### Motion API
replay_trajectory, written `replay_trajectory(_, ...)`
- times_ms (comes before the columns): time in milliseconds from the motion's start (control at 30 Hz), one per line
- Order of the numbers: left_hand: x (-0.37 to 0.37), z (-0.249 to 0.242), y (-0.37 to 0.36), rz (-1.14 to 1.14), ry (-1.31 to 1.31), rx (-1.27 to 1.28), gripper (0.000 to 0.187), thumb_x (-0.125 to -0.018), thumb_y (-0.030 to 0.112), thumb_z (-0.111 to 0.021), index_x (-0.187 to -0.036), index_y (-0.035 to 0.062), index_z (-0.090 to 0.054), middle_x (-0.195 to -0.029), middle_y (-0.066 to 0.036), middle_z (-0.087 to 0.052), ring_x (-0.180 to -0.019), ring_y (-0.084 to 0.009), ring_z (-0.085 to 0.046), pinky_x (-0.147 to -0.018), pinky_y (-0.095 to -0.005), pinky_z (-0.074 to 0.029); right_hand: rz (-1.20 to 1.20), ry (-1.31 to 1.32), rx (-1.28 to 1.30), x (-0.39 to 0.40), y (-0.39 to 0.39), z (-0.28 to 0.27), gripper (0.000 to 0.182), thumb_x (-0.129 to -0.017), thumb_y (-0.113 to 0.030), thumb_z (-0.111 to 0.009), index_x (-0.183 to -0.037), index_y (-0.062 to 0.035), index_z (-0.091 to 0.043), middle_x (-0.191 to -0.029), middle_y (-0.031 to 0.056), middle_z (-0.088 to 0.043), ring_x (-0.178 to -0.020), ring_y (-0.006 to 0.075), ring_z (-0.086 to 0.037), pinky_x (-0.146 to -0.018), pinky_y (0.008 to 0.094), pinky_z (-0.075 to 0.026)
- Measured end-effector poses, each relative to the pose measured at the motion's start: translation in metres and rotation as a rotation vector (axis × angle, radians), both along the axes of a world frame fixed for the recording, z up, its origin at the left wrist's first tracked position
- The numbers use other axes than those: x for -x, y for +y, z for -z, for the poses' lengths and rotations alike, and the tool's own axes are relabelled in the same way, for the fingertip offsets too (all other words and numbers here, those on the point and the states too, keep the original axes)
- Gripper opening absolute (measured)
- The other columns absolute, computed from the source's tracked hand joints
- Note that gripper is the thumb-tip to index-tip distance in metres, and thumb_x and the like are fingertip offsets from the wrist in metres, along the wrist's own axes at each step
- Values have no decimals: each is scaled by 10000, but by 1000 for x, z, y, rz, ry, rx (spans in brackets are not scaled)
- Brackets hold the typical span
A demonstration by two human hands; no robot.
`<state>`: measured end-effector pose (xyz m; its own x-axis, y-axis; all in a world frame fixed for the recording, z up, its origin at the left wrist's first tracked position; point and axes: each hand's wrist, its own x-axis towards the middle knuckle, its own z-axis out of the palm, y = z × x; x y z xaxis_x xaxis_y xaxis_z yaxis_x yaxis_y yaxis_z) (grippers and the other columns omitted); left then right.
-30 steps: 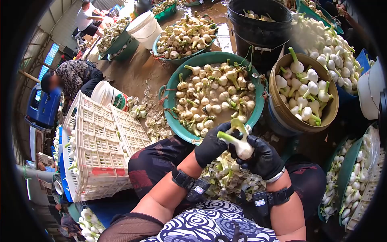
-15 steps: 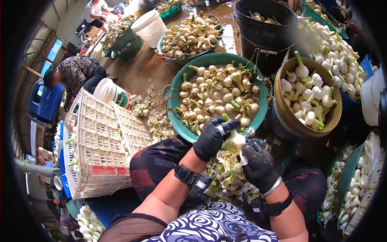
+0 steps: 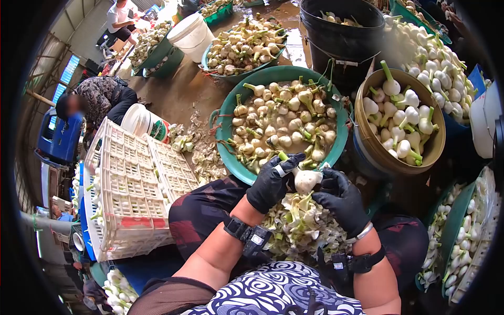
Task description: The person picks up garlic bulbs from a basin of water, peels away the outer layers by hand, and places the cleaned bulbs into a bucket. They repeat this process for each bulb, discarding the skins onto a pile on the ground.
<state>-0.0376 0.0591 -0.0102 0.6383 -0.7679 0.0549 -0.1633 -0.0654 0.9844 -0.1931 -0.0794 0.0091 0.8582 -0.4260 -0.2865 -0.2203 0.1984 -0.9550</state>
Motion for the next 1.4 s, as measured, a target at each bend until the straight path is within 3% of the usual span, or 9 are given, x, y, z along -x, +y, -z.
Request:
replay_trajectory(33,3,-6,-3,120,-540,-40,435,-717,41,-696,-1134,31,-574,-944,-118,-616,-855,-255,-603,-771,-343,-485,43,-72,-282,-1,0,-3,463,-792,-87,-675,-1213,5,-507,-974,70,-632,-801,113,-587,-716,249,-488)
replay_trajectory(233,12,-10,-7,241,-319,-116,513,-666,-37,-692,-1158,21,-558,-1008,-137,-616,-862,-269,-603,-770,-339,-489,171,-131,-400,1,-5,-2,248,-843,-67,-605,-1080,5,-588,-843,39,-638,-701,81,-570,-622,215,-462)
replay_trajectory(433,2,12,-4,-179,915,11,321,-855,369,-610,-892,51,-587,-657,-32,-551,-610,-152,-531,-533,-275,-425,306,-278,-353,4,-14,-24,127,-921,-114,-503,-918,-1,-561,-728,53,-595,-618,113,-553,-571,251,-458)
replay_trajectory(633,-18,38,-3,-189,1003,108,429,-839,456,-606,-956,44,-584,-720,-75,-590,-629,-172,-554,-573,-285,-434,222,-177,-133,23,-37,-30,105,-880,-86,-501,-884,-7,-569,-748,59,-586,-633,128,-552,-591,248,-466)
replay_trajectory(833,-30,-66,-84,149,831,432,261,-923,207,-528,-1093,10,-547,-953,-92,-620,-821,-174,-613,-747,-307,-505,-479,271,553,25,-1,7,247,-751,-180,-534,-936,-58,-642,-919,168,-628,-874,304,-600,-795,390,-470)
replay_trajectory(967,-54,57,-77,-1,107,-289,213,-863,94,-602,-1058,11,-626,-863,-42,-636,-785,-126,-591,-721,-282,-495,-460,368,629,11,-19,-19,268,-753,-185,-529,-969,-92,-659,-943,175,-620,-908,327,-584,-810,414,-465)
replay_trajectory(1067,-47,131,-67,265,-479,-777,332,-754,128,-612,-1083,96,-645,-973,-174,-639,-935,-323,-606,-843,-375,-466,-356,250,688,16,-8,1,314,-751,-185,-539,-1030,-81,-638,-954,176,-614,-915,336,-577,-809,417,-466)
replay_trajectory(1300,-50,173,-74,331,-478,-1218,368,-725,334,-644,-1057,177,-623,-1175,-184,-511,-1061,-358,-535,-877,-450,-445,-275,293,711,9,-14,1,358,-787,-202,-582,-1111,-51,-597,-1070,199,-599,-1008,353,-560,-879,409,-446)
replay_trajectory(1400,-59,202,-40,-5,-76,-584,385,-787,401,-662,-858,22,-653,-754,-109,-646,-664,-196,-580,-656,-316,-465,-276,244,723,3,-20,4,453,-779,-216,-596,-1186,-26,-535,-1109,209,-568,-997,365,-557,-853,420,-452)
